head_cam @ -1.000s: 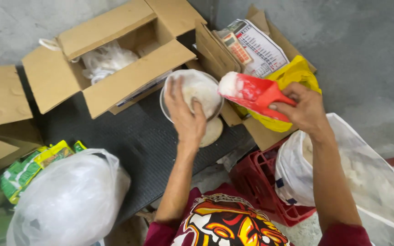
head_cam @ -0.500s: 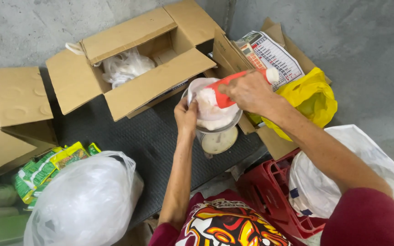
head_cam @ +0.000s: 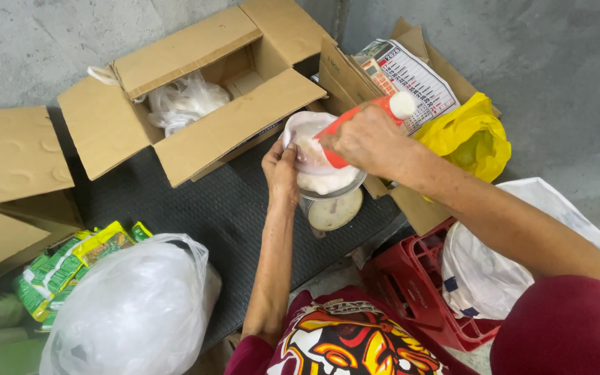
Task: Weighing white powder on a scale and portioning it into smaller plastic bags from a large sack.
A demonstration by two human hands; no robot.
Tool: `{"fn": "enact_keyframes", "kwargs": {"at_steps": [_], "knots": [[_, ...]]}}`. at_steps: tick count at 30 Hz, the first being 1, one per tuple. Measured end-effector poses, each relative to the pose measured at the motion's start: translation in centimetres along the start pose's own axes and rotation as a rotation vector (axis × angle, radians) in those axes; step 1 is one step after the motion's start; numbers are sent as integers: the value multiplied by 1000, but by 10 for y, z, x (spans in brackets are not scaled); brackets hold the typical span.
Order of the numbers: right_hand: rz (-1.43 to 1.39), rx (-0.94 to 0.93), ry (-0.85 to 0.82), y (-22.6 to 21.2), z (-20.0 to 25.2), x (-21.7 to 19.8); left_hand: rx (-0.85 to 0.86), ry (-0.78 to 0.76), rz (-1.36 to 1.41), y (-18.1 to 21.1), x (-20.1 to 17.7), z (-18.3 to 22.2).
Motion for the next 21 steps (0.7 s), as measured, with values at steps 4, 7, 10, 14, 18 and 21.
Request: {"fn": "enact_keyframes", "kwargs": {"at_steps": [4, 7, 10, 14, 18, 21], "knots": [[-8, -7, 9, 0, 5, -12, -10, 16, -48, -7, -8, -1], [-2, 31, 12, 10, 10, -20, -34, 32, 43, -10, -5, -1], [-30, 32, 33, 14, 13, -25, -22, 26, -45, -18, -14, -3], [-62, 31, 3, 18, 12, -18, -14, 28, -84, -21, -20, -3], [-121, 45, -52, 32, 15, 10, -34, 9, -205, -15, -19, 2], [-224, 100, -126, 42, 19, 8, 33, 32, -480, 35, 3, 27]]}}
Point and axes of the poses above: each hand's wrist, its own z-axis away from the middle knuckle, its own x-axis out of the palm, y = z × x, the point moved 10 cm from there along -z, towards the middle knuckle, and after that the axes turned 15 degrees about -y, right-handed, at the moved point
